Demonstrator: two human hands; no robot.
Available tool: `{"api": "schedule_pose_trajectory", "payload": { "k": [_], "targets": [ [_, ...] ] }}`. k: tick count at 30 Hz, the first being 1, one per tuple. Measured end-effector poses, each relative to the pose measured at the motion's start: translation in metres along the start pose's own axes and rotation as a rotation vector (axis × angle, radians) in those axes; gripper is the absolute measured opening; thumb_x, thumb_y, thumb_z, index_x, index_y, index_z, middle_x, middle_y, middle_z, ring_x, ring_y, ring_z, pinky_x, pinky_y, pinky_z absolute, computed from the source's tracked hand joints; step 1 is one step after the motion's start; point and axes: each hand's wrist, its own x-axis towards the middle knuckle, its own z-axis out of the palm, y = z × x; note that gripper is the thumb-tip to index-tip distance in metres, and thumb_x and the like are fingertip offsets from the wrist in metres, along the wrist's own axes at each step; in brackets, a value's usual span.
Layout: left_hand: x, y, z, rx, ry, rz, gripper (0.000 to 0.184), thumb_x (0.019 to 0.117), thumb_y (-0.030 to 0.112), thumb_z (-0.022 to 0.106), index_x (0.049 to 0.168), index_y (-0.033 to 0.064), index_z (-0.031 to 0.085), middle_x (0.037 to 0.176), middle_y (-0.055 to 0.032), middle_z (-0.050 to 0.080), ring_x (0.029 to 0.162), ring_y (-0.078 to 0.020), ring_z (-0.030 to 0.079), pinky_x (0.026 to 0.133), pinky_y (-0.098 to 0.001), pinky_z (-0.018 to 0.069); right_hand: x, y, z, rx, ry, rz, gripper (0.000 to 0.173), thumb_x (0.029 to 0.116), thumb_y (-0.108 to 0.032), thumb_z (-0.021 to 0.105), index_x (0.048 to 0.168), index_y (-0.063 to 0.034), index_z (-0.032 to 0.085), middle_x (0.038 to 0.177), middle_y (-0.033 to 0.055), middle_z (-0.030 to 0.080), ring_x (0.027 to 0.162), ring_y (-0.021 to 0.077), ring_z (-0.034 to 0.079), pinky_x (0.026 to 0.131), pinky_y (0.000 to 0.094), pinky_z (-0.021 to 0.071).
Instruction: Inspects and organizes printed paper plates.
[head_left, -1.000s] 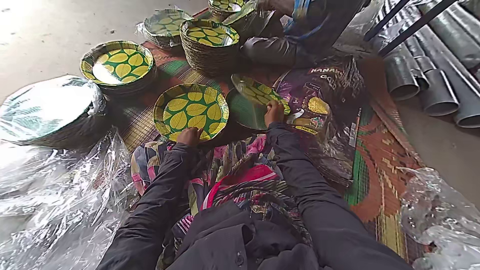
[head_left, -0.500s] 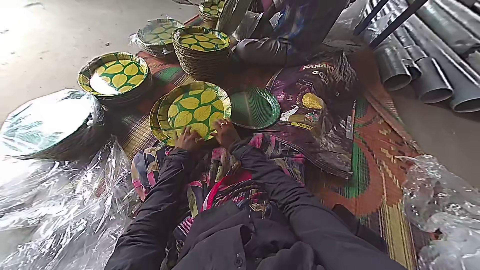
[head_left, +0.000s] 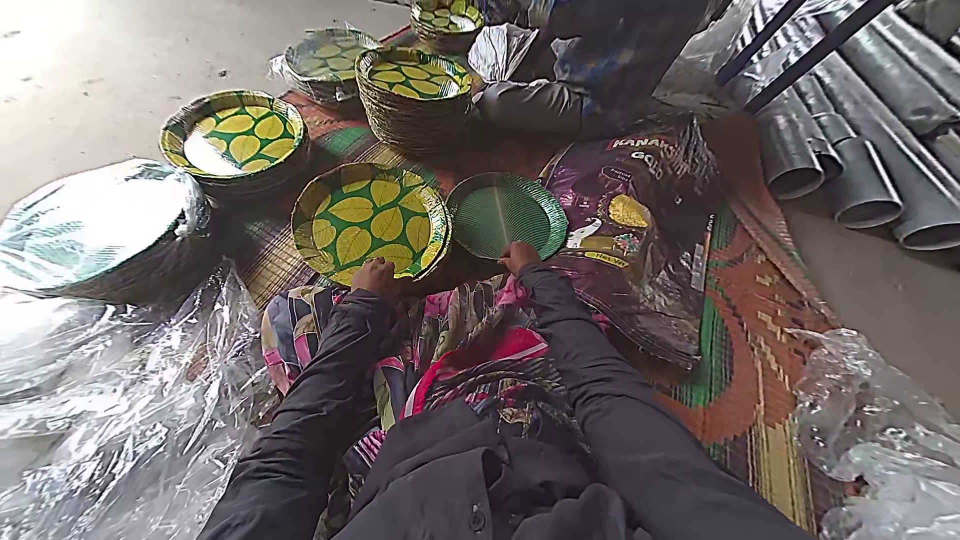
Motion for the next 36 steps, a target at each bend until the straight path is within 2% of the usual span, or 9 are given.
{"api": "schedule_pose_trajectory", "payload": {
  "k": [9,18,22,24,26,27,29,34,36],
  "targets": [
    [0.012,-0.011,0.014,-0.058,-0.046,0.170,0.037,0.0978,0.026,0.071,0.120,-0.0033,0.068,0.130,-0.0274,0.063,0.130,-0.0463,0.056,0.105,-0.0650,0.0461,-0.008,0.014,0.013,0.079,0.106,0.100,0.045,0.0990,-0.020,0.068,0.137,0.0021,0.060,0.141,0.0337,0.055,0.136,0.0503,0.049,0.110,0.0664,0.0398],
    [0.010,-0.011,0.009,-0.095,0.012,0.128,0.027,0.1062,0.014,0.055,0.114,-0.0046,0.072,0.128,-0.0257,0.066,0.129,-0.0439,0.059,0.108,-0.0624,0.0455,-0.043,-0.020,0.067,0.092,0.264,0.044,0.034,0.1069,-0.020,0.053,0.129,0.0014,0.066,0.139,0.0273,0.059,0.133,0.0440,0.054,0.114,0.0600,0.0370],
    [-0.009,-0.004,0.020,-0.100,0.731,0.317,0.017,0.0992,0.008,0.062,0.099,-0.0068,0.071,0.108,-0.0268,0.072,0.109,-0.0473,0.069,0.092,-0.0614,0.0547,-0.064,-0.034,0.062,0.234,0.617,-0.125,0.047,0.1039,-0.029,0.059,0.137,0.0047,0.061,0.140,0.0305,0.058,0.130,0.0465,0.057,0.110,0.0598,0.0438],
    [-0.016,0.000,0.029,-0.143,0.962,0.615,0.010,0.0890,0.001,0.068,0.095,-0.0047,0.073,0.099,-0.0254,0.073,0.097,-0.0450,0.071,0.085,-0.0561,0.0579,-0.089,-0.062,0.050,0.516,0.653,-0.155,0.054,0.1104,-0.038,0.042,0.143,0.0035,0.054,0.143,0.0271,0.057,0.132,0.0425,0.057,0.108,0.0591,0.0451],
    [-0.023,0.009,0.047,-0.191,0.836,0.848,0.015,0.0913,0.002,0.066,0.100,-0.0052,0.075,0.103,-0.0264,0.074,0.100,-0.0437,0.072,0.092,-0.0541,0.0577,-0.115,-0.086,0.029,1.018,0.433,-0.097,0.071,0.1097,-0.056,0.025,0.156,-0.0046,0.041,0.159,0.0181,0.044,0.149,0.0297,0.041,0.121,0.0517,0.0331],
    [-0.032,0.019,0.050,-0.201,0.710,0.896,0.018,0.0924,0.002,0.065,0.104,-0.0061,0.076,0.107,-0.0265,0.074,0.104,-0.0434,0.072,0.096,-0.0546,0.0561,-0.116,-0.090,0.019,1.203,0.352,-0.042,0.071,0.1078,-0.059,0.032,0.155,-0.0059,0.042,0.160,0.0157,0.043,0.150,0.0270,0.039,0.122,0.0516,0.0315],
    [-0.041,0.036,0.051,-0.115,0.627,0.932,0.017,0.0934,-0.001,0.065,0.105,-0.0003,0.078,0.110,-0.0190,0.076,0.110,-0.0382,0.071,0.100,-0.0539,0.0539,-0.105,-0.089,0.002,1.333,0.355,0.106,0.049,0.1036,-0.024,0.062,0.142,0.0041,0.051,0.144,0.0222,0.056,0.136,0.0290,0.052,0.115,0.0494,0.0401],
    [-0.018,0.034,0.040,-0.119,0.611,0.509,0.069,0.0914,0.030,0.078,0.150,0.0050,0.052,0.153,-0.0281,0.049,0.146,-0.0477,0.041,0.121,-0.0722,0.0192,-0.051,-0.052,-0.015,1.416,0.692,0.297,0.057,0.0998,-0.009,0.064,0.150,0.0046,0.040,0.149,0.0260,0.050,0.140,0.0320,0.048,0.116,0.0478,0.0399],
    [-0.011,0.026,0.036,-0.079,0.344,0.245,0.068,0.0967,0.026,0.071,0.154,0.0020,0.045,0.155,-0.0281,0.046,0.149,-0.0466,0.038,0.121,-0.0689,0.0227,-0.025,-0.028,-0.014,1.367,0.720,0.388,0.064,0.0977,-0.010,0.069,0.152,0.0037,0.038,0.153,0.0249,0.047,0.144,0.0316,0.044,0.119,0.0473,0.0374]
  ]
}}
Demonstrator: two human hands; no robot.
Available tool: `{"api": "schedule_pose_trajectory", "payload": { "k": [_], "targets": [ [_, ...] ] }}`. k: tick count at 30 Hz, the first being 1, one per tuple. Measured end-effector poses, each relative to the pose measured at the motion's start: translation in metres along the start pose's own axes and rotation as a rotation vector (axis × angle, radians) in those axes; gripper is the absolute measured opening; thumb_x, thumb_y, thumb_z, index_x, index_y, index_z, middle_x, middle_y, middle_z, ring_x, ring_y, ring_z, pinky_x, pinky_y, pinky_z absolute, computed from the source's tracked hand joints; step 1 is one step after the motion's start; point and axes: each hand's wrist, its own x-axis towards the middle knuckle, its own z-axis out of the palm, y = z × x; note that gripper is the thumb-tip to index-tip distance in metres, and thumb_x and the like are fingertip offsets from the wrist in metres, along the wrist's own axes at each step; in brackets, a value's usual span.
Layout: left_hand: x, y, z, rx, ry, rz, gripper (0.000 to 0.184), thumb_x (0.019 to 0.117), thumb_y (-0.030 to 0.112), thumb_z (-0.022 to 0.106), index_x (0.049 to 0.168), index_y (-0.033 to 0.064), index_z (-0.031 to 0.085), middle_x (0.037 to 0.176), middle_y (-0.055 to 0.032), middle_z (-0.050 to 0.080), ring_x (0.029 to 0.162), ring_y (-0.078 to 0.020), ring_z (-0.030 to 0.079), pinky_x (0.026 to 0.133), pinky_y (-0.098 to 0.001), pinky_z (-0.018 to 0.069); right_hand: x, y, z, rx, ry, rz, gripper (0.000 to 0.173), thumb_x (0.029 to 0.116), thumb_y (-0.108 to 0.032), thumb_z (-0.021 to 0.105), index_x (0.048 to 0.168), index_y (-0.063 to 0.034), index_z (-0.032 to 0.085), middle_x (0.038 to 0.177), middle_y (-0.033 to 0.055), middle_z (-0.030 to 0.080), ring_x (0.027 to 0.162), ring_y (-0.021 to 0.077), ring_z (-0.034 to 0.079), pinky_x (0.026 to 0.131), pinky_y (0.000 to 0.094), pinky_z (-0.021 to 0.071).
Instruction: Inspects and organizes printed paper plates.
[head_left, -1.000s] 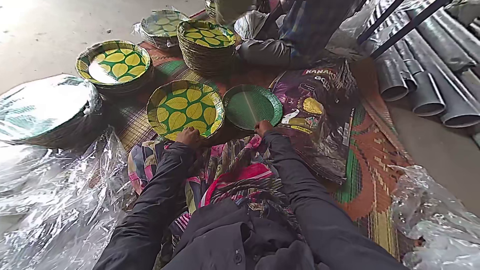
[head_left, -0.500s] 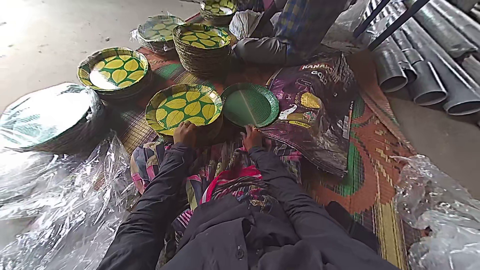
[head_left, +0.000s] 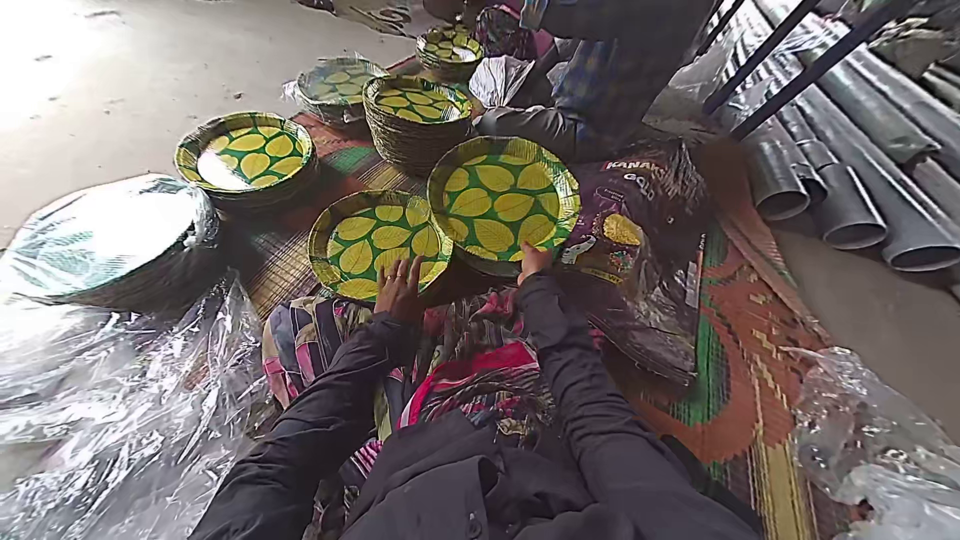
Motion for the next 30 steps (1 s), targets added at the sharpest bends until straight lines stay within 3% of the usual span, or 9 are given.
{"api": "schedule_pose_trajectory", "payload": {
  "k": [3,8,13,16,18,20,22,25,30],
  "targets": [
    [0.009,-0.006,0.001,0.143,-0.386,-0.174,0.027,0.1012,0.011,0.060,0.124,-0.0011,0.069,0.140,-0.0199,0.062,0.137,-0.0403,0.053,0.106,-0.0607,0.0474,0.028,0.011,-0.010,-0.485,0.014,0.049,0.073,0.0928,-0.025,0.078,0.148,0.0101,0.043,0.149,0.0291,0.051,0.143,0.0367,0.047,0.119,0.0488,0.0367],
    [0.006,-0.008,-0.010,0.019,-0.332,-0.172,0.024,0.1015,0.006,0.058,0.119,0.0046,0.074,0.134,-0.0169,0.067,0.134,-0.0389,0.056,0.107,-0.0594,0.0480,-0.002,0.003,-0.010,-0.795,0.092,-0.210,0.104,0.0936,-0.036,0.074,0.159,0.0107,0.008,0.157,0.0382,0.033,0.145,0.0487,0.039,0.119,0.0526,0.0355],
    [-0.010,-0.015,-0.010,0.056,0.487,-0.080,0.028,0.1035,0.021,0.057,0.098,0.0008,0.076,0.105,-0.0197,0.077,0.107,-0.0410,0.071,0.103,-0.0612,0.0480,-0.059,0.006,0.013,-0.827,-0.434,-0.877,0.096,0.0833,-0.030,0.085,0.155,0.0080,0.033,0.161,0.0335,0.032,0.150,0.0495,0.031,0.122,0.0613,0.0292],
    [-0.013,-0.019,-0.015,0.156,1.004,0.195,0.025,0.1041,0.022,0.058,0.089,0.0085,0.073,0.091,-0.0098,0.075,0.103,-0.0291,0.069,0.110,-0.0530,0.0369,-0.099,-0.010,0.041,-0.735,-0.680,-1.210,0.084,0.0754,0.004,0.080,0.152,-0.0019,0.047,0.160,0.0257,0.041,0.151,0.0469,0.033,0.121,0.0695,0.0206],
    [-0.021,-0.021,-0.010,0.101,1.066,0.348,0.011,0.1011,0.014,0.063,0.099,0.0141,0.073,0.106,-0.0045,0.075,0.125,-0.0248,0.060,0.120,-0.0560,0.0216,-0.110,-0.015,0.057,-0.614,-0.635,-1.497,0.042,0.0893,0.012,0.062,0.128,-0.0027,0.070,0.127,0.0215,0.071,0.125,0.0416,0.064,0.114,0.0646,0.0386],
    [-0.025,-0.019,-0.006,0.075,1.147,0.371,0.014,0.1018,0.020,0.065,0.115,0.0214,0.069,0.134,-0.0014,0.066,0.145,-0.0222,0.042,0.124,-0.0577,0.0091,-0.110,-0.021,0.064,-0.541,-0.489,-1.696,0.020,0.0884,0.010,0.063,0.094,-0.0018,0.078,0.088,0.0168,0.076,0.090,0.0350,0.075,0.095,0.0521,0.0557],
    [-0.018,-0.022,-0.002,0.131,1.209,0.315,0.030,0.1045,0.041,0.060,0.130,0.0251,0.058,0.155,-0.0003,0.046,0.157,-0.0192,0.021,0.127,-0.0560,0.0018,-0.109,-0.034,0.056,-0.629,-0.388,-1.639,0.017,0.0886,0.008,0.063,0.097,0.0015,0.077,0.094,0.0208,0.076,0.093,0.0394,0.074,0.091,0.0527,0.0572],
    [-0.014,-0.012,-0.006,0.119,0.945,0.219,0.042,0.1033,0.043,0.061,0.132,0.0130,0.060,0.148,-0.0174,0.055,0.147,-0.0346,0.042,0.120,-0.0614,0.0236,-0.086,-0.050,0.044,-0.816,-0.231,-1.403,0.030,0.0917,0.009,0.059,0.116,0.0030,0.075,0.117,0.0233,0.074,0.110,0.0460,0.070,0.095,0.0581,0.0540],
    [0.006,-0.022,-0.007,-0.025,-0.276,-0.074,0.031,0.1026,0.012,0.061,0.131,0.0019,0.068,0.152,-0.0254,0.051,0.146,-0.0477,0.040,0.114,-0.0702,0.0309,-0.023,-0.010,0.020,-1.346,-0.378,-0.737,0.036,0.1035,-0.001,0.048,0.137,0.0052,0.061,0.140,0.0285,0.060,0.135,0.0480,0.053,0.112,0.0629,0.0384]
  ]
}}
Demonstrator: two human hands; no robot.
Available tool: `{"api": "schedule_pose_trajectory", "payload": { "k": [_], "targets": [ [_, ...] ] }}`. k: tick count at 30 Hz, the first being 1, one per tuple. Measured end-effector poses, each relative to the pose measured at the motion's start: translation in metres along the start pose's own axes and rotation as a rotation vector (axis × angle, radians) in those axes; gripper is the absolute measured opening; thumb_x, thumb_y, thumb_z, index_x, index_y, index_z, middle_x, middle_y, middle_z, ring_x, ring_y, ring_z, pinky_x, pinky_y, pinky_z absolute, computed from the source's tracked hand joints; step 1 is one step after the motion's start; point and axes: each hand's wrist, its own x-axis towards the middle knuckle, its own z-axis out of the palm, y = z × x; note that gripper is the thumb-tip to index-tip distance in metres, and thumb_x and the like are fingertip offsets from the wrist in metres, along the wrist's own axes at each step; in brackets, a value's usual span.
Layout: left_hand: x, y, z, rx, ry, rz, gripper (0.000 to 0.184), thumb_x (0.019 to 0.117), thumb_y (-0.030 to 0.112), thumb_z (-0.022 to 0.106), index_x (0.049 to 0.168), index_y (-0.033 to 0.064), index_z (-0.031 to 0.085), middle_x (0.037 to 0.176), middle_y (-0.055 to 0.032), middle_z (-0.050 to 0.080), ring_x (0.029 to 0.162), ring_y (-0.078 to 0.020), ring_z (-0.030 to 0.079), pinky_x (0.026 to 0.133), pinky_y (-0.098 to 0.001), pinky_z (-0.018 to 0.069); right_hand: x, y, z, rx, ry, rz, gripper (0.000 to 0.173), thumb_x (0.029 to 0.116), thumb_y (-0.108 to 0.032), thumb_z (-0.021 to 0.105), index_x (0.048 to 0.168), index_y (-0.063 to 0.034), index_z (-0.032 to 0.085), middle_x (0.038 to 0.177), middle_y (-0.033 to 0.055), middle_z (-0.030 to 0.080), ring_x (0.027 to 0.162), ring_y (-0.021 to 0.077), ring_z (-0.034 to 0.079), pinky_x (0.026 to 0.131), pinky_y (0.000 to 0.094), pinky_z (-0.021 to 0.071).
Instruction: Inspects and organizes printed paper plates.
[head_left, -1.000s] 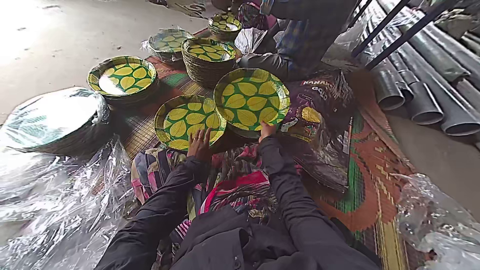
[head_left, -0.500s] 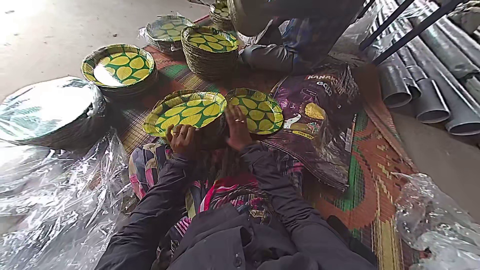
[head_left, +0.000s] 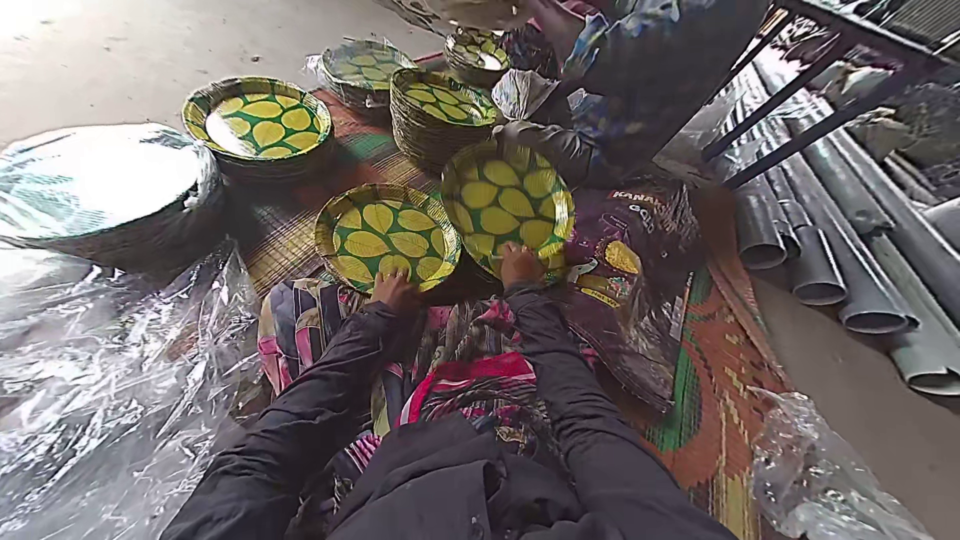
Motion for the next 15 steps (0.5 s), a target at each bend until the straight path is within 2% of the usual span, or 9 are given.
{"api": "schedule_pose_trajectory", "payload": {
  "k": [1,2,3,5,8,10,12,14,15],
  "targets": [
    [0.005,-0.002,0.001,0.018,-0.096,-0.039,0.027,0.1046,0.010,0.057,0.126,0.0018,0.070,0.146,-0.0241,0.057,0.141,-0.0463,0.047,0.108,-0.0671,0.0411,-0.002,0.014,0.015,-0.005,-0.160,0.056,0.036,0.1044,-0.004,0.049,0.137,0.0061,0.060,0.141,0.0312,0.058,0.136,0.0496,0.050,0.113,0.0653,0.0363],
    [0.006,-0.003,0.000,0.011,-0.127,-0.068,0.026,0.1047,0.010,0.056,0.122,0.0008,0.072,0.140,-0.0237,0.061,0.136,-0.0455,0.052,0.105,-0.0646,0.0464,-0.005,0.028,0.033,-0.001,-0.265,0.100,0.038,0.1039,-0.006,0.050,0.140,0.0039,0.058,0.143,0.0313,0.056,0.136,0.0498,0.050,0.113,0.0669,0.0364],
    [0.006,-0.004,0.000,0.000,-0.122,-0.088,0.024,0.1038,0.009,0.057,0.119,0.0018,0.074,0.135,-0.0228,0.064,0.133,-0.0442,0.055,0.104,-0.0627,0.0487,-0.009,0.038,0.047,0.013,-0.301,0.151,0.043,0.1030,-0.007,0.050,0.145,-0.0023,0.056,0.149,0.0264,0.054,0.140,0.0462,0.048,0.116,0.0646,0.0348],
    [0.007,-0.013,0.003,-0.040,-0.053,-0.098,0.021,0.1014,0.013,0.062,0.114,0.0050,0.077,0.128,-0.0197,0.068,0.129,-0.0403,0.059,0.106,-0.0592,0.0488,-0.018,0.043,0.058,0.079,-0.246,0.235,0.046,0.1011,-0.008,0.051,0.147,-0.0107,0.057,0.150,0.0197,0.055,0.142,0.0404,0.047,0.119,0.0589,0.0322],
    [0.005,-0.026,0.000,-0.170,-0.026,-0.110,0.027,0.1037,0.024,0.062,0.115,0.0038,0.077,0.130,-0.0210,0.068,0.130,-0.0400,0.059,0.111,-0.0601,0.0443,-0.032,0.049,0.070,0.146,-0.137,0.226,0.041,0.1019,-0.010,0.053,0.141,-0.0038,0.060,0.143,0.0235,0.060,0.140,0.0429,0.049,0.118,0.0602,0.0332],
    [0.004,-0.026,-0.008,-0.191,0.004,-0.138,0.031,0.1061,0.025,0.059,0.115,0.0007,0.076,0.129,-0.0231,0.068,0.130,-0.0411,0.059,0.112,-0.0600,0.0425,-0.034,0.051,0.074,0.146,-0.070,0.196,0.038,0.1060,-0.014,0.050,0.140,0.0000,0.060,0.145,0.0258,0.057,0.141,0.0444,0.047,0.118,0.0602,0.0332],
    [-0.010,-0.013,-0.012,-0.137,0.266,-0.100,0.027,0.1058,0.019,0.057,0.110,0.0009,0.076,0.122,-0.0221,0.071,0.123,-0.0424,0.064,0.107,-0.0632,0.0460,-0.040,0.046,0.072,0.173,0.082,0.112,0.050,0.1027,-0.015,0.059,0.148,0.0041,0.050,0.156,0.0319,0.043,0.147,0.0504,0.037,0.120,0.0637,0.0280],
    [-0.022,-0.003,-0.007,-0.025,0.713,0.191,0.014,0.0981,0.006,0.063,0.098,0.0015,0.077,0.107,-0.0198,0.075,0.109,-0.0417,0.069,0.100,-0.0637,0.0482,-0.050,0.026,0.061,0.188,0.310,-0.120,0.069,0.0952,-0.016,0.070,0.155,0.0015,0.040,0.163,0.0305,0.031,0.151,0.0507,0.028,0.120,0.0693,0.0235],
    [-0.025,0.002,-0.006,0.008,0.854,0.359,0.012,0.0946,0.002,0.064,0.095,0.0029,0.076,0.103,-0.0174,0.075,0.106,-0.0393,0.070,0.102,-0.0625,0.0462,-0.055,0.010,0.049,0.187,0.404,-0.263,0.070,0.0919,-0.010,0.069,0.156,-0.0011,0.041,0.163,0.0286,0.033,0.152,0.0492,0.029,0.120,0.0711,0.0212]
  ]
}}
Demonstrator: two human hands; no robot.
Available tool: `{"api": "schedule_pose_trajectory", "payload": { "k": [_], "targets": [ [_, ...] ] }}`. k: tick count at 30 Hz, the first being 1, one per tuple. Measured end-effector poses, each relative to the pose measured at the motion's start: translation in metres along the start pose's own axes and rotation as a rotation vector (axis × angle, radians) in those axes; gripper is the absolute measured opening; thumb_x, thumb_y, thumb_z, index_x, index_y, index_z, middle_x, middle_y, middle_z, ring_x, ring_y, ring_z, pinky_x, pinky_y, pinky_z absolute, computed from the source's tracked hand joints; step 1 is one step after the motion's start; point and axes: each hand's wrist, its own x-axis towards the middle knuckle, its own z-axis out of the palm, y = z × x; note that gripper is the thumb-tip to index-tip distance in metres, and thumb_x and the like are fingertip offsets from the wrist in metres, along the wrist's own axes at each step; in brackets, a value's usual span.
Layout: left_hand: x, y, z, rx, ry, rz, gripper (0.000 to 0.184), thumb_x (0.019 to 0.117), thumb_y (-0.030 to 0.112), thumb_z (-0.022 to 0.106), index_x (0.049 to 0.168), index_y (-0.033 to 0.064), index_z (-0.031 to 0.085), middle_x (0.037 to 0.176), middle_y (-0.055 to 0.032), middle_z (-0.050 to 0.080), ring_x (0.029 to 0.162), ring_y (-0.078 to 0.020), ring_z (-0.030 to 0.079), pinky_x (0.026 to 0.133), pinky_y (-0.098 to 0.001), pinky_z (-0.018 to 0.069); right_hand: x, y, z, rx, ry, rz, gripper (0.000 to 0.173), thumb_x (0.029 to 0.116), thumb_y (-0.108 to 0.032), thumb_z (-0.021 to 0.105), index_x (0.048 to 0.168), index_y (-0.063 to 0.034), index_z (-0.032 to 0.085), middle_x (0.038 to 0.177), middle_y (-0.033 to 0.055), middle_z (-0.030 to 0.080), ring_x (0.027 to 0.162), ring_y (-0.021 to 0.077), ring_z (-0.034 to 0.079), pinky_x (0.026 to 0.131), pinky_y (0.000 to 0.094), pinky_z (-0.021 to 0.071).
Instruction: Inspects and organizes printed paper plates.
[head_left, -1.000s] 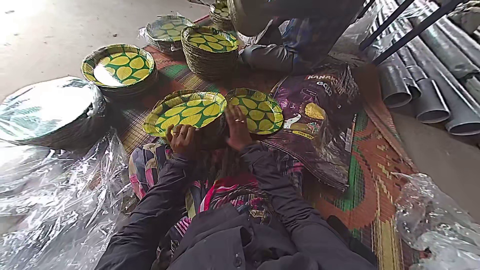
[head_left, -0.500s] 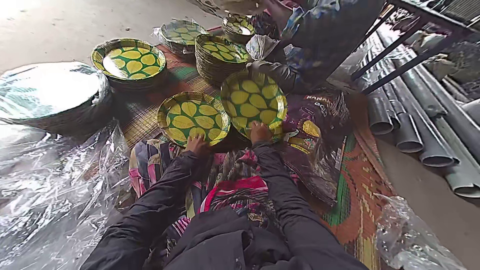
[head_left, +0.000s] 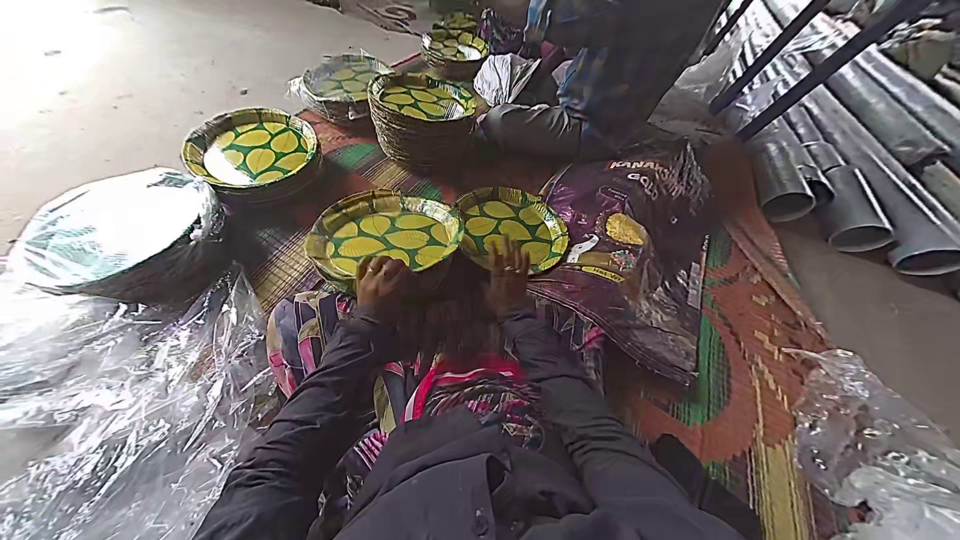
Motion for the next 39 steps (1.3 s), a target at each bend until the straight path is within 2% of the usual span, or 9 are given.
{"api": "schedule_pose_trajectory", "payload": {
  "k": [5,8,13,16,19,26,33,36,39],
  "targets": [
    [-0.020,0.027,0.011,-0.048,0.313,0.208,0.010,0.1006,0.018,0.066,0.106,0.0173,0.074,0.120,-0.0073,0.072,0.132,-0.0266,0.055,0.122,-0.0552,0.0218,0.025,-0.056,-0.031,0.124,0.230,-0.426,0.026,0.0882,0.008,0.064,0.107,-0.0030,0.077,0.101,0.0199,0.076,0.102,0.0385,0.073,0.099,0.0564,0.0537],
    [-0.007,0.009,0.008,0.171,0.359,0.007,0.047,0.1041,0.052,0.054,0.129,0.0127,0.060,0.142,-0.0194,0.058,0.147,-0.0386,0.039,0.121,-0.0627,0.0174,0.042,-0.039,-0.033,0.025,0.200,-0.214,0.024,0.0914,0.007,0.061,0.109,0.0030,0.077,0.111,0.0223,0.076,0.105,0.0424,0.073,0.095,0.0560,0.0551],
    [0.000,-0.017,0.014,0.037,-0.646,-0.404,0.076,0.0906,0.043,0.078,0.149,0.0025,0.050,0.155,-0.0293,0.044,0.149,-0.0509,0.034,0.117,-0.0719,0.0283,0.034,0.026,-0.003,-0.044,-0.494,0.303,0.043,0.1024,0.001,0.047,0.144,0.0025,0.055,0.152,0.0237,0.052,0.138,0.0468,0.050,0.113,0.0649,0.0368],
    [0.010,0.016,0.036,0.228,-0.997,-0.510,0.074,0.0945,0.032,0.074,0.154,0.0008,0.043,0.166,-0.0310,0.025,0.153,-0.0519,0.024,0.114,-0.0750,0.0288,0.015,0.044,0.015,0.004,-0.592,0.456,0.056,0.1092,-0.033,0.048,0.153,0.0007,0.044,0.159,0.0239,0.042,0.149,0.0430,0.038,0.121,0.0635,0.0250],
    [0.027,0.047,0.065,0.346,-1.113,-0.554,0.073,0.1027,0.023,0.063,0.155,-0.0128,0.028,0.162,-0.0427,0.018,0.146,-0.0625,0.029,0.104,-0.0756,0.0408,-0.008,0.034,0.029,0.000,-0.371,0.473,0.073,0.1044,-0.047,0.054,0.155,0.0033,0.039,0.159,0.0303,0.039,0.152,0.0469,0.030,0.123,0.0636,0.0208],
    [0.042,0.033,0.077,0.295,-1.121,-0.618,0.050,0.1134,0.022,0.031,0.154,-0.0060,0.035,0.155,-0.0439,0.032,0.144,-0.0591,0.037,0.109,-0.0651,0.0429,-0.021,-0.005,0.023,0.018,-0.302,0.223,0.054,0.1051,-0.033,0.058,0.148,-0.0017,0.053,0.154,0.0239,0.048,0.144,0.0417,0.046,0.119,0.0605,0.0305],
    [0.145,-0.026,-0.054,0.266,-0.902,-0.421,0.057,0.0960,0.030,0.072,0.140,-0.0010,0.053,0.122,-0.0341,0.065,0.117,-0.0540,0.063,0.096,-0.0706,0.0489,-0.010,-0.039,-0.009,0.507,-0.190,0.461,0.054,0.1079,-0.028,0.054,0.148,0.0061,0.047,0.147,0.0288,0.054,0.138,0.0414,0.052,0.117,0.0522,0.0381],
    [0.154,0.029,-0.107,0.121,-0.884,-0.293,0.059,0.0928,0.031,0.078,0.135,-0.0033,0.054,0.109,-0.0312,0.068,0.106,-0.0501,0.068,0.094,-0.0675,0.0515,-0.007,-0.047,-0.028,0.873,-0.231,0.641,0.048,0.1120,-0.025,0.041,0.153,-0.0007,0.041,0.148,0.0214,0.054,0.135,0.0282,0.055,0.112,0.0444,0.0470],
    [0.068,0.101,-0.110,-0.039,-0.987,-0.190,0.032,0.0990,0.022,0.066,0.123,0.0021,0.067,0.107,-0.0229,0.071,0.100,-0.0431,0.070,0.084,-0.0639,0.0548,0.008,-0.048,-0.083,0.474,-0.511,0.501,0.028,0.0981,-0.018,0.066,0.122,-0.0042,0.069,0.111,0.0186,0.072,0.099,0.0306,0.069,0.090,0.0549,0.0554]
  ]
}}
